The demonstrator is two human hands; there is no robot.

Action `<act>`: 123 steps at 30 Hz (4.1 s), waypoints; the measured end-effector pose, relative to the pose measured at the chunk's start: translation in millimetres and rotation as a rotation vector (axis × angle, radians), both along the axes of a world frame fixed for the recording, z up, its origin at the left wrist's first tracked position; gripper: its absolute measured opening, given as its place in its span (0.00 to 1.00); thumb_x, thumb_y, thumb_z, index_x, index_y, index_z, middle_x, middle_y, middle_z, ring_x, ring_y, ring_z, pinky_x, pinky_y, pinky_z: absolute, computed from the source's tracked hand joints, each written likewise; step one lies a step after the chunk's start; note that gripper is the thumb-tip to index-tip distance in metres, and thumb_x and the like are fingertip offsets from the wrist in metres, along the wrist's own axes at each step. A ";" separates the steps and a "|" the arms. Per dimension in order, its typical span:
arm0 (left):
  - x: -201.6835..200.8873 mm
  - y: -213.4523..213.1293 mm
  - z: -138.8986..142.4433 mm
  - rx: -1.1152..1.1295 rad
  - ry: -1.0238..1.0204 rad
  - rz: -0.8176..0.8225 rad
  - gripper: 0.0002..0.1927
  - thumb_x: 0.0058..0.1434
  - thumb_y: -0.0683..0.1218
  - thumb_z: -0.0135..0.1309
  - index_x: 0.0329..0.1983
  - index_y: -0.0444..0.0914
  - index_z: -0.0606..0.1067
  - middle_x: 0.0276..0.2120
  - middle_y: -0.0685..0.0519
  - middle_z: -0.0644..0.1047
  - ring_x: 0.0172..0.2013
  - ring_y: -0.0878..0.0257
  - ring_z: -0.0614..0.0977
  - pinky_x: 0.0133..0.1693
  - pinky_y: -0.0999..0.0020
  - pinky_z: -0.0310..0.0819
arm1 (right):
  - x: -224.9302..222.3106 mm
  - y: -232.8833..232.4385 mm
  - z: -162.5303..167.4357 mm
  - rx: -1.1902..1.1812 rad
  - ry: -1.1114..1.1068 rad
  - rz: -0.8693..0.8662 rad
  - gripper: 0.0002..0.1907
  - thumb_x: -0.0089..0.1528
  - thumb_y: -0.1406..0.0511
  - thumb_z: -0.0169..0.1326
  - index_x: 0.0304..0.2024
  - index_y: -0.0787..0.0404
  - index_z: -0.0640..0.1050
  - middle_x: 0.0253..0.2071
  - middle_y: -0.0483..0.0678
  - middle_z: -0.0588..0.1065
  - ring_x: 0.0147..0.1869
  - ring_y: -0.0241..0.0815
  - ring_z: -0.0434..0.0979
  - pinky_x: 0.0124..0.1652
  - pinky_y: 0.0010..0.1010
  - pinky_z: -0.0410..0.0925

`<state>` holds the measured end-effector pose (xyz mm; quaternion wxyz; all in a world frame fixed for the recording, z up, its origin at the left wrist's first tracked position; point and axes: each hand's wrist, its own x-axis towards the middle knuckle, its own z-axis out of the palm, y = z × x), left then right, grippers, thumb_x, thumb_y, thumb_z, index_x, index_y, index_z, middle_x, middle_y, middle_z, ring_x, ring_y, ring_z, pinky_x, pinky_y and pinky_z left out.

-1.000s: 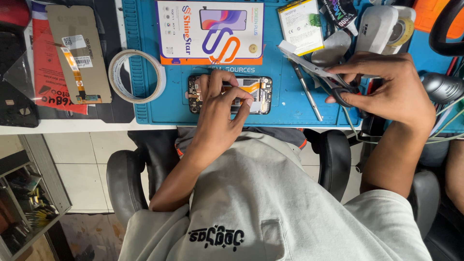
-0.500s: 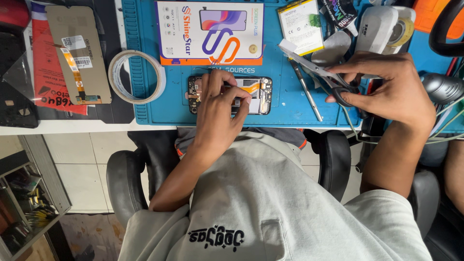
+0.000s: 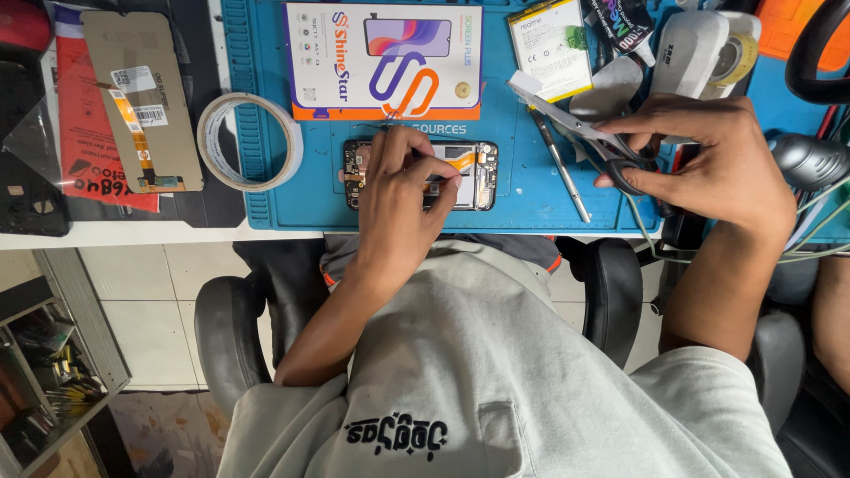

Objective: The person works on a disassembled smartphone on a blue repair mat, cutting strips of adhesive tape with scissors and pressing tape onto the phone frame. They then lift the phone, use a metal pry tool to work around the internal components, and peel the battery out of the phone body by hand.

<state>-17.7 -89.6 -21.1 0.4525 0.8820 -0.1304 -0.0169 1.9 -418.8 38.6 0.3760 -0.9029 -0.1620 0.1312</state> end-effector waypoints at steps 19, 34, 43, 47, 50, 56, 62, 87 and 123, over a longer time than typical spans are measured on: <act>1.3 -0.6 -1.6 0.027 -0.048 0.000 0.06 0.55 0.40 0.68 0.32 0.37 0.80 0.42 0.52 0.70 0.44 0.55 0.75 0.44 0.58 0.71 | -0.2 1.7 1.7 -0.007 0.012 -0.012 0.26 0.50 0.74 0.67 0.53 0.60 0.83 0.31 0.44 0.75 0.34 0.34 0.76 0.37 0.23 0.68; 5.6 4.2 5.1 0.049 0.011 -0.012 0.20 0.52 0.42 0.70 0.45 0.37 0.75 0.47 0.48 0.68 0.47 0.53 0.75 0.45 0.57 0.72 | 1.0 2.6 3.1 -0.056 0.034 -0.027 0.26 0.50 0.73 0.68 0.52 0.59 0.84 0.32 0.45 0.76 0.30 0.35 0.74 0.32 0.24 0.65; -4.7 14.2 7.8 0.082 -0.160 -0.184 0.08 0.58 0.41 0.65 0.41 0.39 0.81 0.45 0.53 0.69 0.49 0.56 0.72 0.51 0.60 0.72 | 2.4 1.2 0.4 -0.040 0.007 0.000 0.25 0.51 0.73 0.68 0.53 0.59 0.83 0.33 0.44 0.76 0.31 0.32 0.74 0.31 0.22 0.64; 6.5 19.4 10.2 0.192 -0.213 -0.276 0.06 0.56 0.43 0.64 0.38 0.43 0.84 0.44 0.57 0.71 0.51 0.59 0.73 0.50 0.57 0.71 | 3.1 0.9 -0.2 -0.024 0.008 0.006 0.25 0.52 0.73 0.66 0.53 0.60 0.83 0.31 0.43 0.76 0.32 0.32 0.75 0.33 0.22 0.65; 17.3 22.6 11.1 0.252 -0.302 -0.368 0.11 0.52 0.49 0.66 0.37 0.42 0.84 0.43 0.58 0.72 0.51 0.59 0.72 0.47 0.54 0.70 | 2.7 0.8 0.4 -0.019 0.012 0.011 0.25 0.52 0.73 0.66 0.53 0.60 0.83 0.31 0.43 0.76 0.33 0.32 0.75 0.34 0.22 0.66; 32.1 26.7 5.9 0.171 -0.329 -0.475 0.15 0.51 0.50 0.68 0.41 0.41 0.84 0.45 0.59 0.72 0.53 0.60 0.72 0.49 0.59 0.74 | 3.7 3.6 1.1 -0.021 0.003 0.008 0.24 0.52 0.73 0.68 0.53 0.60 0.83 0.31 0.44 0.76 0.34 0.33 0.75 0.36 0.23 0.66; 38.5 24.4 -1.5 0.124 -0.281 -0.489 0.12 0.48 0.50 0.69 0.36 0.43 0.84 0.45 0.59 0.72 0.52 0.58 0.72 0.50 0.57 0.74 | 5.0 13.1 9.1 -0.033 -0.014 -0.003 0.26 0.50 0.72 0.69 0.52 0.60 0.83 0.31 0.46 0.75 0.35 0.35 0.75 0.37 0.24 0.66; 54.7 58.5 42.3 -0.229 -0.071 -0.312 0.06 0.59 0.37 0.66 0.34 0.35 0.79 0.39 0.54 0.75 0.43 0.61 0.77 0.32 0.73 0.77 | 17.5 69.8 33.3 -0.165 -0.014 0.263 0.26 0.48 0.66 0.71 0.50 0.56 0.84 0.32 0.50 0.77 0.34 0.48 0.77 0.36 0.37 0.71; -12.8 49.7 0.7 0.036 -0.106 0.051 0.08 0.53 0.37 0.69 0.33 0.35 0.80 0.44 0.50 0.70 0.50 0.52 0.69 0.52 0.58 0.69 | 10.3 48.5 24.0 -0.204 -0.015 0.075 0.28 0.50 0.66 0.71 0.55 0.53 0.83 0.33 0.45 0.75 0.34 0.41 0.76 0.36 0.32 0.69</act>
